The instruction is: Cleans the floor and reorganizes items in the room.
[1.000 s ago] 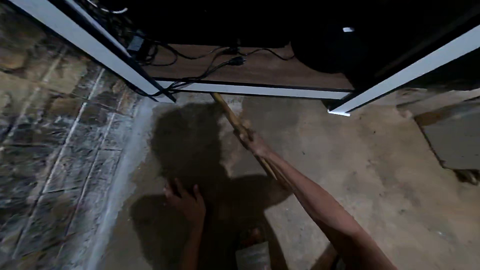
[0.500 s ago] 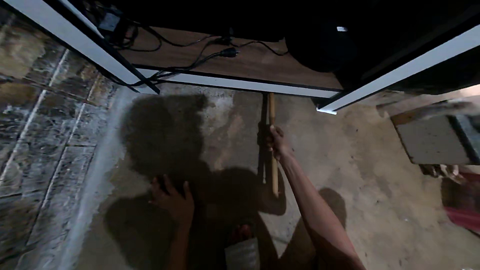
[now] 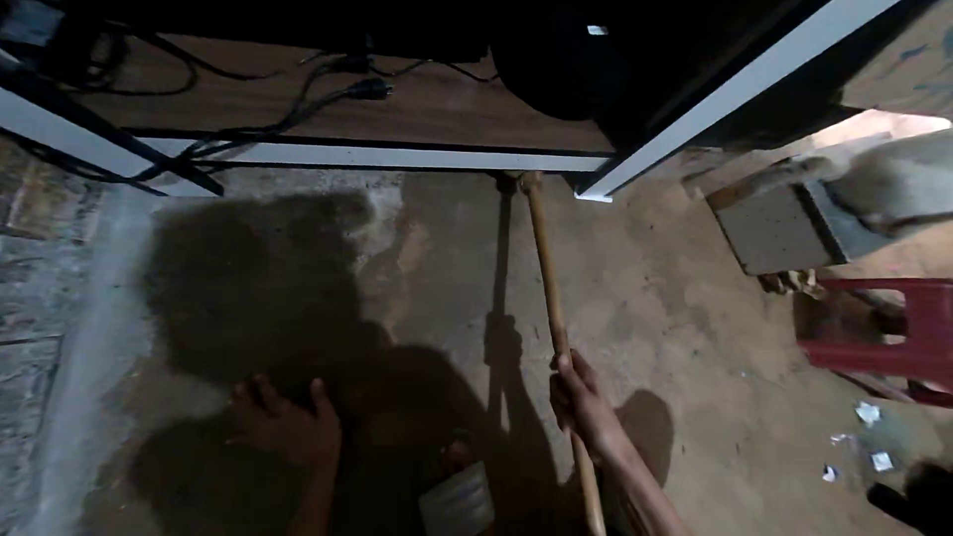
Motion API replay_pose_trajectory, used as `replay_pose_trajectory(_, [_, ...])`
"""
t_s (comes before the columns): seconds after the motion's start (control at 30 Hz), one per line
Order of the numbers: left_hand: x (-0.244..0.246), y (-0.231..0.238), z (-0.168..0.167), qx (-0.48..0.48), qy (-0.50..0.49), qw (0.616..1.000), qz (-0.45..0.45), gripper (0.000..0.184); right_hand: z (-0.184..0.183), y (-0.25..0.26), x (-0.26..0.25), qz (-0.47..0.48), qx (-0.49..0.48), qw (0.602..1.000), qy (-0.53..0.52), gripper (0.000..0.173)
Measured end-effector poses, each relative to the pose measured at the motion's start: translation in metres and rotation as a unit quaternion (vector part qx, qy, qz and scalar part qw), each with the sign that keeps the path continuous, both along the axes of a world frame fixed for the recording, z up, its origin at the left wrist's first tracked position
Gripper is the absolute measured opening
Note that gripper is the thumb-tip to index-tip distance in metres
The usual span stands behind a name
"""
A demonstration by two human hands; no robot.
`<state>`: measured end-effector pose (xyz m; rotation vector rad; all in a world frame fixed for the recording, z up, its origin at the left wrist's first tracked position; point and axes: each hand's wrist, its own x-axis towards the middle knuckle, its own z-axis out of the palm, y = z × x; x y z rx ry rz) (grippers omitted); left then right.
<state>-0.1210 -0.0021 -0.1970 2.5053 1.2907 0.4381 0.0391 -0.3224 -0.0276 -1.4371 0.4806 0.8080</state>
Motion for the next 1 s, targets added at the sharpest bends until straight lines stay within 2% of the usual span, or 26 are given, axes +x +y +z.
replay_pose_trajectory(0.17, [-0.001, 0.004, 0.002, 0.002, 0.006, 1.000, -0.012, 0.083, -0.068, 0.048, 0.078, -0.144, -0.065, 0.984, -0.085, 0.033])
replay_pose_trajectory(0.27, [-0.001, 0.002, 0.000, 0.018, 0.010, 1.000, -0.006, 0.084, -0.092, 0.059, 0.081, -0.175, -0.045, 0.980, -0.078, 0.038])
replay_pose_trajectory(0.4, [-0.003, 0.000, -0.006, 0.030, 0.007, 0.999, -0.012, 0.083, -0.046, 0.046, 0.032, -0.170, 0.108, 0.979, 0.020, 0.037])
replay_pose_trajectory(0.43, [-0.004, 0.000, -0.007, 0.029, 0.008, 0.999, -0.013, 0.082, -0.035, 0.038, 0.019, -0.152, 0.121, 0.980, 0.040, 0.037])
replay_pose_trajectory(0.5, [-0.005, 0.000, -0.006, 0.028, 0.009, 0.999, -0.015, 0.081, -0.021, 0.016, -0.009, -0.083, 0.084, 0.991, 0.057, 0.037])
replay_pose_trajectory(0.63, [-0.001, 0.001, -0.001, 0.015, 0.007, 1.000, -0.010, 0.083, -0.010, -0.025, -0.060, 0.081, -0.078, 0.994, 0.007, 0.037])
replay_pose_trajectory(0.7, [-0.003, 0.000, 0.001, 0.009, 0.011, 1.000, -0.004, 0.082, -0.012, -0.033, -0.063, 0.085, -0.116, 0.989, -0.028, 0.039])
replay_pose_trajectory(0.77, [-0.004, 0.001, 0.000, 0.016, 0.008, 1.000, 0.001, 0.082, -0.015, -0.030, -0.039, 0.054, -0.118, 0.990, -0.049, 0.038])
replay_pose_trajectory(0.83, [-0.005, 0.000, 0.002, 0.019, 0.001, 1.000, -0.007, 0.082, -0.013, -0.023, -0.007, 0.007, -0.093, 0.995, -0.025, 0.031])
replay_pose_trajectory(0.9, [0.003, -0.008, 0.015, 0.027, -0.030, 0.998, -0.050, 0.079, -0.003, -0.025, 0.002, -0.013, -0.056, 0.998, 0.022, 0.026])
replay_pose_trajectory(1.0, [0.051, -0.057, 0.036, -0.035, -0.131, 0.964, -0.228, 0.054, 0.030, -0.057, -0.028, 0.022, 0.007, 0.997, 0.075, 0.028])
